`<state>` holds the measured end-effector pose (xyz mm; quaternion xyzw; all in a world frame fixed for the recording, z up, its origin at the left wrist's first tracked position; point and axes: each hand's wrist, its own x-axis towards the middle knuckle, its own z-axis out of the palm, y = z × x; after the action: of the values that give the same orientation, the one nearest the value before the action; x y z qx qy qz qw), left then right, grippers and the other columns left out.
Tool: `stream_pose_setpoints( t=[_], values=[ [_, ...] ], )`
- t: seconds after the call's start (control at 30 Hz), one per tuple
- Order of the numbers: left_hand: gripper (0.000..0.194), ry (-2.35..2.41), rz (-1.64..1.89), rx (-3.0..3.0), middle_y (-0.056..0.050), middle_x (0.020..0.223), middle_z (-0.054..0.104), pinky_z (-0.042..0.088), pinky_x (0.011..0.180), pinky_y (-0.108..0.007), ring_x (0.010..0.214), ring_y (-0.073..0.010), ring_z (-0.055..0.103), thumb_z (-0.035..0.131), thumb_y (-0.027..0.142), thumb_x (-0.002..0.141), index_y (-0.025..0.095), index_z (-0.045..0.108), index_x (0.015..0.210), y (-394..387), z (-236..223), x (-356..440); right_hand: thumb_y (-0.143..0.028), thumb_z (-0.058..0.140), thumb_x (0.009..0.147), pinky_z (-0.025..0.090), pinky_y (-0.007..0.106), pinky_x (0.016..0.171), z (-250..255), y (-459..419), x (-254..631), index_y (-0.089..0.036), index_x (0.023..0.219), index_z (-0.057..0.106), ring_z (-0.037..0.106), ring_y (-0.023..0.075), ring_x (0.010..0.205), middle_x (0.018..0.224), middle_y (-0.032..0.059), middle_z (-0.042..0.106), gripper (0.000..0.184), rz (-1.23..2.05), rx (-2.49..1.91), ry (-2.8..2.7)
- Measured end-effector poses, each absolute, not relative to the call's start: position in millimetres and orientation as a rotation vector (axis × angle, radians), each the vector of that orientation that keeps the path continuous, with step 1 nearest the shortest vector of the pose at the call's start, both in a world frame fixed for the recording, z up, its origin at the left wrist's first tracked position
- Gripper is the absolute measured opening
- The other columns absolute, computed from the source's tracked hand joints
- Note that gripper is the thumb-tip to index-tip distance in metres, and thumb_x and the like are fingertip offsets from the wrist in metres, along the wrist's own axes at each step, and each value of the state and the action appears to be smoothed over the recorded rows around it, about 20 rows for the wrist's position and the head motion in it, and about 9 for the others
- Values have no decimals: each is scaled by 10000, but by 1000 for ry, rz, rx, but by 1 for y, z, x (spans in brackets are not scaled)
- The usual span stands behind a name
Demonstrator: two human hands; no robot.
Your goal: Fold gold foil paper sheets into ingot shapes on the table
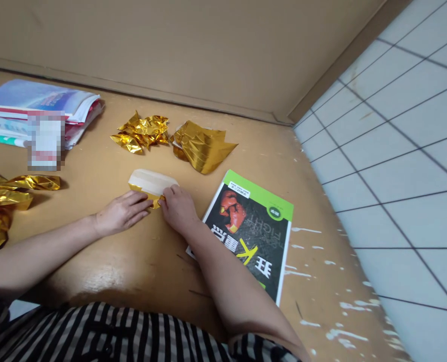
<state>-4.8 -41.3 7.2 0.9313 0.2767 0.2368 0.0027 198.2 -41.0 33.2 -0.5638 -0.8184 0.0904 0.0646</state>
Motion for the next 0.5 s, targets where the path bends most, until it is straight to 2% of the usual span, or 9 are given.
stream_pose_setpoints(
  t=[0.2,0.5],
  values=[
    [216,976,1014,2689,-84,936,660,561,768,-323,861,-184,634,449,171,949,170,660,989,-22,1,-13,-181,530,881,430,313,738,30,-42,197,-178,909,586,559,219,877,976,109,611,63,304,-1694,-2405],
    [178,1039,920,2572,-54,889,650,535,776,-323,848,-183,622,524,121,873,193,682,912,-11,-1,-16,-177,526,889,417,303,729,33,-41,194,-191,882,575,554,199,835,928,79,616,52,446,-1724,-2401]
  ],
)
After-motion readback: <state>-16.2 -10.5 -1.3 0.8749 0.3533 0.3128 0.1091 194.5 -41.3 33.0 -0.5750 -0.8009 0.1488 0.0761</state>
